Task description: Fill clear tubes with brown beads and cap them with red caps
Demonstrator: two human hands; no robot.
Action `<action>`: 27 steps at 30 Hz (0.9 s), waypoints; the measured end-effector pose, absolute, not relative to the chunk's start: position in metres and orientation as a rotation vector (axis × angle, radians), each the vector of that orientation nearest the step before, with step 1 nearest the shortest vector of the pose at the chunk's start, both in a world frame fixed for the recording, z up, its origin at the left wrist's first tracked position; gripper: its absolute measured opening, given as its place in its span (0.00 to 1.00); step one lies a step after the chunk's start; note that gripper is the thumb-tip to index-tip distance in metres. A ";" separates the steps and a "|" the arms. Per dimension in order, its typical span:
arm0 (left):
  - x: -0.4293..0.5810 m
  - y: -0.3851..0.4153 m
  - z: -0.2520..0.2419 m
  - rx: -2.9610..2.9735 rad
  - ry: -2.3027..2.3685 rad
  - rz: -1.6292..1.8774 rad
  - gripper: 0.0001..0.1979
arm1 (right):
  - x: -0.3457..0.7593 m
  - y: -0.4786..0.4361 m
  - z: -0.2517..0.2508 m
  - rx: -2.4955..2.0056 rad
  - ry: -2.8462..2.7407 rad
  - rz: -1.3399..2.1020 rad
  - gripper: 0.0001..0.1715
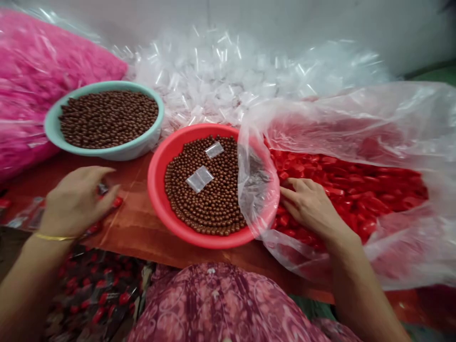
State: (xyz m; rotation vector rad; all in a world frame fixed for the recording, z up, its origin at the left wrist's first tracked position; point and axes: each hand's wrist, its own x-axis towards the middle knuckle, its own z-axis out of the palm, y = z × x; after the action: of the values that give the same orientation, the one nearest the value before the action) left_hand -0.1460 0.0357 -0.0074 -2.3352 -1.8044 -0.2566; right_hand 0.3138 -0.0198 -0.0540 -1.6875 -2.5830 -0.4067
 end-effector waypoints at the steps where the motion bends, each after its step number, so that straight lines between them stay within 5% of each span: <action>1: -0.123 0.037 0.000 -2.430 -1.676 -0.291 0.15 | 0.315 -0.019 -0.054 -1.667 -2.595 -0.458 0.13; 7: -0.024 0.062 -0.014 -2.910 -1.049 0.255 0.10 | 0.328 -0.018 -0.054 -1.669 -2.233 -0.678 0.10; 15: -0.001 0.083 -0.034 -2.942 -0.843 0.565 0.13 | 0.312 -0.041 -0.045 -1.727 -1.655 -0.450 0.08; 24: 0.005 0.068 -0.018 -2.685 -1.781 0.757 0.29 | 0.285 -0.047 -0.052 -1.515 -1.573 -0.165 0.06; 27: 0.014 0.081 -0.036 -2.776 -1.922 0.679 0.25 | 0.281 -0.049 -0.052 -1.485 -1.543 -0.090 0.07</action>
State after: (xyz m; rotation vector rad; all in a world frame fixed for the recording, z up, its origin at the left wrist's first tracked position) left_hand 0.0142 0.0814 -0.0364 -2.7760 -1.9220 0.6792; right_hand 0.2805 -0.0488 -0.0523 -1.4850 -1.5433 -0.0899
